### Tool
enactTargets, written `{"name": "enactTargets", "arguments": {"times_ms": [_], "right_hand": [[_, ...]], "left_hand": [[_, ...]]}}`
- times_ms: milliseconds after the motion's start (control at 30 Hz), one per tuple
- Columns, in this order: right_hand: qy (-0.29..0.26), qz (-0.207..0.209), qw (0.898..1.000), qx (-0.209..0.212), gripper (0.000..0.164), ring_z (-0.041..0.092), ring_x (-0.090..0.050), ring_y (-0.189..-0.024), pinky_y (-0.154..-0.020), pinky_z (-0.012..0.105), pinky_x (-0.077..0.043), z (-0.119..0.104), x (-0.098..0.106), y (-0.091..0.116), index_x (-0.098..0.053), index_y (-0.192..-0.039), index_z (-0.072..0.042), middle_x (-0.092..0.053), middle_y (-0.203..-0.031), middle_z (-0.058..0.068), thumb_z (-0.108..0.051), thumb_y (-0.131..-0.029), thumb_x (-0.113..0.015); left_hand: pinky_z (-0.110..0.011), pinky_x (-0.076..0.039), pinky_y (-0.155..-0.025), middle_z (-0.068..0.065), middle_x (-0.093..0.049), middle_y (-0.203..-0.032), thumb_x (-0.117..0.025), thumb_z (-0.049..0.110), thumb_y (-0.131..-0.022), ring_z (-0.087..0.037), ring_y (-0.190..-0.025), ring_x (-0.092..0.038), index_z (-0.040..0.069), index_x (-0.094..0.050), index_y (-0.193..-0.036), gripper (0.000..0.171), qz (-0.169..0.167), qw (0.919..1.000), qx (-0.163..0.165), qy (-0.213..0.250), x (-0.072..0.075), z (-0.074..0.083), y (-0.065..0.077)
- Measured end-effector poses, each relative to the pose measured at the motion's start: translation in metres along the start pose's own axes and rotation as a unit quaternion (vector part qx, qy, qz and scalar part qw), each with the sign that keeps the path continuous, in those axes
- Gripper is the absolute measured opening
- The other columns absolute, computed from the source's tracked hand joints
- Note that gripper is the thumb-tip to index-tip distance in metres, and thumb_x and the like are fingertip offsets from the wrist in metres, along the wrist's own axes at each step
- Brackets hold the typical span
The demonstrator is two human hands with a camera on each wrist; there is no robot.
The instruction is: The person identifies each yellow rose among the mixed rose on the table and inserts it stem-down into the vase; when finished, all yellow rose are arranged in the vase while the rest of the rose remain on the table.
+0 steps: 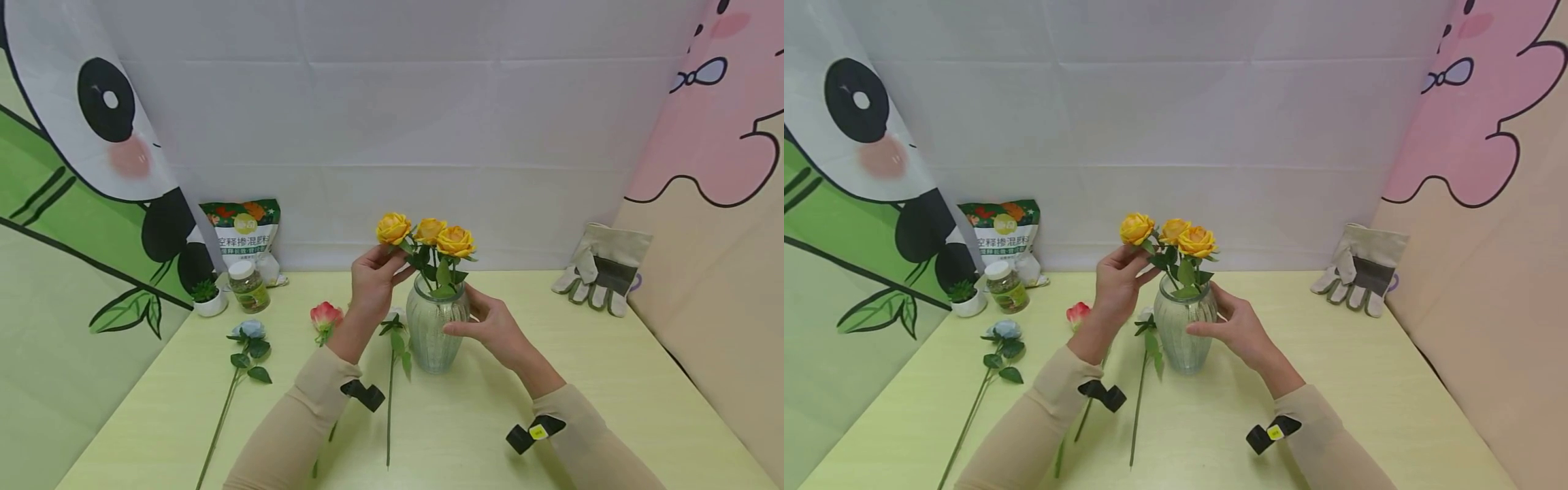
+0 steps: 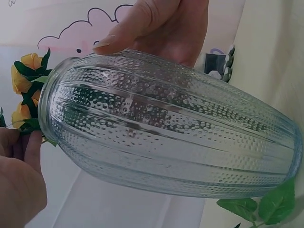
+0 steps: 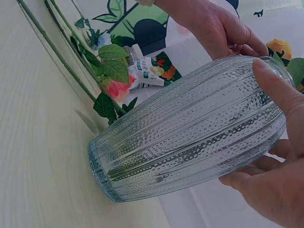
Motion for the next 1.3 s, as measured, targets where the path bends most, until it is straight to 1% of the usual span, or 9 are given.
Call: {"name": "enactTargets", "arguments": {"times_ms": [167, 300, 367, 467, 767, 967, 1033, 1133, 1300], "right_hand": [[0.002, 0.000, 1.000, 0.000, 0.092, 0.029, -0.040, -0.141, -0.108, 0.051, -0.042, -0.001, 0.000, 0.000, -0.029, -0.158, -0.012, -0.037, -0.157, 0.004, -0.022, -0.084, -0.083], [0.001, -0.003, 1.000, 0.002, 0.091, 0.028, -0.039, -0.141, -0.108, 0.051, -0.042, -0.001, 0.000, 0.000, -0.029, -0.158, -0.014, -0.037, -0.157, 0.002, -0.022, -0.085, -0.083], [-0.001, -0.005, 1.000, 0.004, 0.091, 0.027, -0.039, -0.141, -0.108, 0.051, -0.042, -0.001, 0.000, -0.001, -0.029, -0.158, -0.014, -0.037, -0.158, 0.002, -0.022, -0.085, -0.083], [-0.004, -0.006, 1.000, 0.006, 0.090, 0.027, -0.039, -0.141, -0.108, 0.050, -0.043, -0.002, 0.000, 0.000, -0.031, -0.158, -0.015, -0.038, -0.157, 0.002, -0.021, -0.084, -0.083], [-0.006, -0.003, 1.000, 0.004, 0.089, 0.027, -0.040, -0.141, -0.108, 0.051, -0.042, -0.002, 0.000, 0.000, -0.033, -0.157, -0.016, -0.040, -0.156, 0.003, -0.020, -0.084, -0.084], [-0.008, -0.007, 1.000, 0.007, 0.089, 0.028, -0.038, -0.142, -0.109, 0.051, -0.041, 0.000, 0.001, 0.000, -0.032, -0.157, -0.013, -0.038, -0.157, 0.004, -0.019, -0.085, -0.083], [-0.008, -0.008, 1.000, 0.007, 0.089, 0.028, -0.038, -0.142, -0.109, 0.051, -0.041, 0.000, 0.001, 0.000, -0.031, -0.157, -0.014, -0.038, -0.157, 0.004, -0.020, -0.085, -0.083], [-0.006, -0.007, 1.000, 0.006, 0.089, 0.028, -0.038, -0.142, -0.109, 0.051, -0.041, 0.000, 0.000, 0.000, -0.032, -0.157, -0.015, -0.038, -0.157, 0.004, -0.021, -0.085, -0.083], [-0.004, -0.005, 1.000, 0.000, 0.089, 0.028, -0.037, -0.143, -0.110, 0.050, -0.041, 0.001, 0.000, 0.000, -0.032, -0.157, -0.014, -0.038, -0.157, 0.004, -0.023, -0.085, -0.083]], "left_hand": [[-0.031, -0.061, -0.080, -0.001, -0.073, -0.090, -0.065, -0.012, -0.090, -0.012, -0.086, -0.071, -0.008, -0.070, -0.116, 0.026, 0.004, 0.9979, 0.001, -0.064, -0.001, -0.004, 0.002], [-0.033, -0.058, -0.088, -0.003, -0.075, -0.097, -0.069, -0.011, -0.088, -0.011, -0.091, -0.071, -0.012, -0.068, -0.118, 0.029, -0.002, 0.9944, -0.007, -0.105, -0.002, -0.005, 0.002], [-0.035, -0.057, -0.092, -0.004, -0.074, -0.101, -0.069, -0.011, -0.088, -0.012, -0.095, -0.071, -0.014, -0.065, -0.119, 0.031, -0.007, 0.9936, -0.008, -0.113, -0.001, -0.006, 0.002], [-0.037, -0.056, -0.093, -0.004, -0.075, -0.098, -0.068, -0.011, -0.089, -0.012, -0.095, -0.071, -0.016, -0.065, -0.119, 0.030, -0.009, 0.9931, 0.000, -0.117, -0.001, -0.009, 0.001], [-0.038, -0.051, -0.101, -0.005, -0.076, -0.097, -0.064, -0.008, -0.094, -0.015, -0.099, -0.071, -0.018, -0.062, -0.121, 0.029, -0.029, 0.9946, 0.029, -0.095, 0.002, -0.017, 0.000], [-0.036, -0.050, -0.102, -0.012, -0.073, -0.111, -0.066, 0.000, -0.096, -0.020, -0.116, -0.064, -0.011, -0.065, -0.123, 0.030, -0.029, 0.9907, 0.066, -0.116, 0.000, -0.020, 0.001], [-0.037, -0.050, -0.102, -0.013, -0.073, -0.110, -0.067, 0.001, -0.096, -0.022, -0.114, -0.065, -0.009, -0.067, -0.120, 0.027, -0.018, 0.9898, 0.082, -0.115, 0.000, -0.021, 0.001], [-0.037, -0.051, -0.101, -0.004, -0.073, -0.101, -0.069, 0.004, -0.095, -0.019, -0.109, -0.066, -0.004, -0.073, -0.111, 0.019, 0.002, 0.9864, 0.109, -0.123, 0.001, -0.024, 0.002], [-0.032, -0.052, -0.092, 0.002, -0.070, -0.094, -0.072, 0.006, -0.093, -0.012, -0.095, -0.064, 0.003, -0.077, -0.099, 0.008, 0.029, 0.9817, 0.142, -0.123, 0.002, -0.026, 0.003]]}}
Point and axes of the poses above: each hand's wrist, its own y-axis away from the middle knuckle, its own x-axis out of the back of the hand, z = x × y, the point moved 4 cm from there along -y, towards the middle knuckle
